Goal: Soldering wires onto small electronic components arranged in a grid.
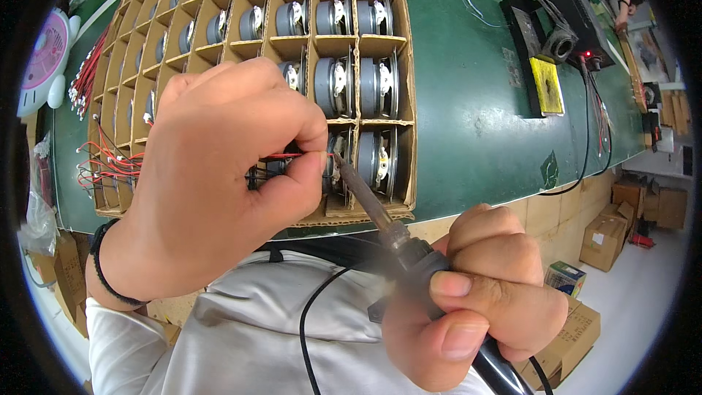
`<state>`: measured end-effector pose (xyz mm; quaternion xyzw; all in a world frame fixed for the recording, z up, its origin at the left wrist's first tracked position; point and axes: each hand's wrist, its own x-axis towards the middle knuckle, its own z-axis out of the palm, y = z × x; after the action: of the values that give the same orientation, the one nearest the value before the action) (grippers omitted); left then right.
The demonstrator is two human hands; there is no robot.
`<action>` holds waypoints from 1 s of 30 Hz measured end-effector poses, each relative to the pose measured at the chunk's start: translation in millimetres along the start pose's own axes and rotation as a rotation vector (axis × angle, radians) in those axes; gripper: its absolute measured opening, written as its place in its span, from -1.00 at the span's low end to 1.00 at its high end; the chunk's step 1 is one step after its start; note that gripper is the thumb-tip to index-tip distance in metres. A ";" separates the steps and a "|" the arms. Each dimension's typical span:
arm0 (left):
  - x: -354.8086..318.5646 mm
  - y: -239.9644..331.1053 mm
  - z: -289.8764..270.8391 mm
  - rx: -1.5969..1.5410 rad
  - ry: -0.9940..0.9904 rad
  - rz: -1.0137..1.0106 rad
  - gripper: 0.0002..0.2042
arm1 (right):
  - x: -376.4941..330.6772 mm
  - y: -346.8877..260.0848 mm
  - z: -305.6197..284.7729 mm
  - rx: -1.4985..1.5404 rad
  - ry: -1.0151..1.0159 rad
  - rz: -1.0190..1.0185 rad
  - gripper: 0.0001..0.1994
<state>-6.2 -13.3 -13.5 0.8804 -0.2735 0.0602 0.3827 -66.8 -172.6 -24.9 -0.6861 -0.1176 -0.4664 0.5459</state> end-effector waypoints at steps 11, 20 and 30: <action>4.1 6.4 -13.5 0.156 -0.070 0.019 -0.89 | 1.2 0.2 -5.5 -0.027 -0.055 -0.017 -0.82; 4.5 7.1 -12.5 0.165 -0.074 0.018 -0.88 | 1.7 0.6 -4.5 -0.019 -0.053 -0.060 -0.81; 4.3 6.2 -13.3 0.163 -0.082 0.021 -0.88 | -0.4 6.1 -13.1 0.125 0.109 0.045 -0.75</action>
<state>-4.4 -9.3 1.1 0.9075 -0.2924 0.0501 0.2975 -69.7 -186.0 -29.5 -0.6267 -0.1014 -0.4822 0.6037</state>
